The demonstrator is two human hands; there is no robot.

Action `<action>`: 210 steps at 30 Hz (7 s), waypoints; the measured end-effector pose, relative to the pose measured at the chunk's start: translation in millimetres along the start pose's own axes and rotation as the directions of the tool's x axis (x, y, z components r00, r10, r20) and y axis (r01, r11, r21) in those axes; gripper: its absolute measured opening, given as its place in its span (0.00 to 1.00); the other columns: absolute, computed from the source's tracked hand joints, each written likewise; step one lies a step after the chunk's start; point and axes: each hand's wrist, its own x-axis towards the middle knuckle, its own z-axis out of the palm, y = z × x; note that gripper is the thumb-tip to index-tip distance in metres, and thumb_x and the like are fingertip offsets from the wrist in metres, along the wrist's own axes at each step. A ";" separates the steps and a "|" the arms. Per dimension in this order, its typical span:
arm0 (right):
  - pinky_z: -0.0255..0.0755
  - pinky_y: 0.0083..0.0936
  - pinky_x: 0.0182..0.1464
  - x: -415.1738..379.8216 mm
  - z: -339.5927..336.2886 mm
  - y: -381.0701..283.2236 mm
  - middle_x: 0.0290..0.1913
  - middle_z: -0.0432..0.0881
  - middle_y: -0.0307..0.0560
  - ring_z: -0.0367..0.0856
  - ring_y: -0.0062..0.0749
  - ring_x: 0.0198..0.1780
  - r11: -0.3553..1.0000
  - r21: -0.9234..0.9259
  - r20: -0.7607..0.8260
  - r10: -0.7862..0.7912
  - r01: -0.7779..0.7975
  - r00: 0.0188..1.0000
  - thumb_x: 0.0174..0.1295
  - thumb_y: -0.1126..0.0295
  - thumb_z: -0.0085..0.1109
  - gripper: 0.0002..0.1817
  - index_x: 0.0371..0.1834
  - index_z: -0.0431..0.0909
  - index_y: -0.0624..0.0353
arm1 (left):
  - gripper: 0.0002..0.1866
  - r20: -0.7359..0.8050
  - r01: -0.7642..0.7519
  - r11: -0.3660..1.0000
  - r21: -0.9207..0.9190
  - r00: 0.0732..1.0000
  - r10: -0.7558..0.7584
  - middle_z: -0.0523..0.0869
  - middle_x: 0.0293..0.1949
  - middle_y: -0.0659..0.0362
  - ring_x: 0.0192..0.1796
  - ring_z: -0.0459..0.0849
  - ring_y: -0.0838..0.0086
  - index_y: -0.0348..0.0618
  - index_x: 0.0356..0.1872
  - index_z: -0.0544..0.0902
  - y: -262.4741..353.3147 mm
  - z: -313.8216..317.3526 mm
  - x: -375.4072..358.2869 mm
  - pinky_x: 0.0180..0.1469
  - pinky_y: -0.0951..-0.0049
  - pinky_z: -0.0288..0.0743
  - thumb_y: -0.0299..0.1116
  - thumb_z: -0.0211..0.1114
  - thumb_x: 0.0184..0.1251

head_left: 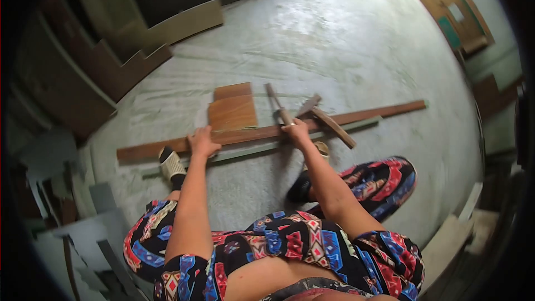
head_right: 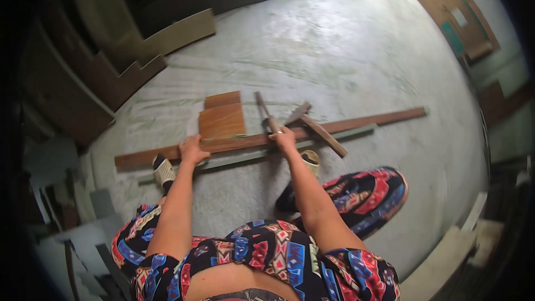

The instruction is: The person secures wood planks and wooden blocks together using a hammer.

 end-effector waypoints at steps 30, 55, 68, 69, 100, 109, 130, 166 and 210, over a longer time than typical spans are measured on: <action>0.63 0.47 0.58 17.9 -89.5 -20.6 0.53 0.71 0.51 0.68 0.47 0.58 0.541 -0.808 -0.323 -0.075 -0.234 0.943 0.48 0.60 0.63 0.24 0.51 0.74 0.50 | 0.42 0.099 0.079 0.995 0.062 0.991 -0.085 0.71 0.59 0.59 0.63 0.66 0.63 0.49 0.58 0.66 10.9 -3.0 -1.0 0.63 0.47 0.54 0.46 0.75 0.38; 0.74 0.35 0.41 -42.7 -3.2 -54.1 0.31 0.83 0.52 0.82 0.45 0.37 0.652 -0.538 0.620 -0.124 0.535 0.775 0.30 0.59 0.69 0.21 0.31 0.84 0.56 | 0.40 0.006 0.044 0.999 0.028 0.999 -0.044 0.74 0.57 0.60 0.62 0.67 0.67 0.49 0.56 0.69 6.2 1.6 -8.8 0.63 0.50 0.51 0.48 0.75 0.38; 0.75 0.38 0.42 -70.8 1.0 -3.3 0.32 0.83 0.52 0.81 0.47 0.39 0.371 -0.565 0.715 -0.227 0.737 0.662 0.34 0.60 0.65 0.17 0.31 0.83 0.51 | 0.36 -0.056 -0.075 0.992 -0.104 0.996 0.069 0.79 0.47 0.58 0.57 0.73 0.63 0.47 0.46 0.77 1.3 -45.9 8.3 0.67 0.40 0.42 0.53 0.76 0.30; 0.75 0.38 0.43 -71.0 0.4 -8.3 0.34 0.83 0.52 0.82 0.46 0.40 0.369 -0.569 0.731 -0.184 0.735 0.657 0.36 0.60 0.65 0.18 0.34 0.83 0.51 | 0.35 -0.069 -0.090 0.988 -0.125 0.994 0.082 0.80 0.46 0.56 0.55 0.74 0.62 0.45 0.43 0.78 3.5 -56.2 6.8 0.67 0.47 0.48 0.54 0.75 0.31; 0.63 0.44 0.58 -30.9 -107.3 -192.7 0.30 0.76 0.45 0.75 0.38 0.44 0.188 0.981 0.084 -0.618 0.044 0.782 0.60 0.71 0.55 0.05 0.30 0.72 0.60 | 0.36 -0.461 -0.331 0.943 0.020 0.834 0.302 0.81 0.36 0.50 0.43 0.80 0.56 0.39 0.35 0.78 80.8 -213.8 -63.2 0.48 0.60 0.74 0.65 0.66 0.38; 0.71 0.33 0.53 -133.3 -166.0 -390.2 0.28 0.71 0.40 0.75 0.31 0.34 0.213 0.794 -0.067 -0.900 0.570 0.430 0.63 0.71 0.54 0.12 0.47 0.69 0.62 | 0.34 -0.757 -0.630 0.695 -0.346 0.625 0.190 0.79 0.37 0.51 0.41 0.81 0.59 0.39 0.39 0.75 130.1 -231.5 -66.6 0.45 0.63 0.74 0.62 0.68 0.45; 0.77 0.33 0.37 -347.9 -42.8 -552.9 0.31 0.81 0.53 0.82 0.40 0.35 -0.060 -0.046 0.095 -0.994 0.997 -0.056 0.40 0.67 0.63 0.18 0.35 0.78 0.63 | 0.33 -0.936 -0.934 0.062 -0.352 0.351 -0.028 0.73 0.56 0.56 0.57 0.73 0.67 0.46 0.64 0.63 129.0 -406.0 -139.6 0.54 0.66 0.69 0.57 0.52 0.65; 0.67 0.42 0.57 30.0 -103.5 -153.7 0.56 0.70 0.53 0.69 0.49 0.59 0.283 -0.831 0.415 -0.257 0.479 0.873 0.33 0.53 0.74 0.49 0.64 0.63 0.48 | 0.39 0.422 -0.409 -0.721 -0.560 0.607 -0.673 0.62 0.65 0.54 0.56 0.72 0.60 0.43 0.68 0.54 -7.2 -96.6 -2.0 0.57 0.56 0.71 0.62 0.43 0.67; 0.70 0.39 0.55 10.8 7.0 -103.4 0.64 0.62 0.61 0.73 0.55 0.56 0.382 -0.660 0.487 -0.439 0.647 0.755 0.40 0.66 0.69 0.43 0.65 0.62 0.51 | 0.35 0.653 -0.268 -0.892 -0.364 0.609 -0.450 0.65 0.65 0.55 0.64 0.67 0.59 0.48 0.67 0.60 -53.3 16.7 5.6 0.61 0.46 0.59 0.57 0.52 0.64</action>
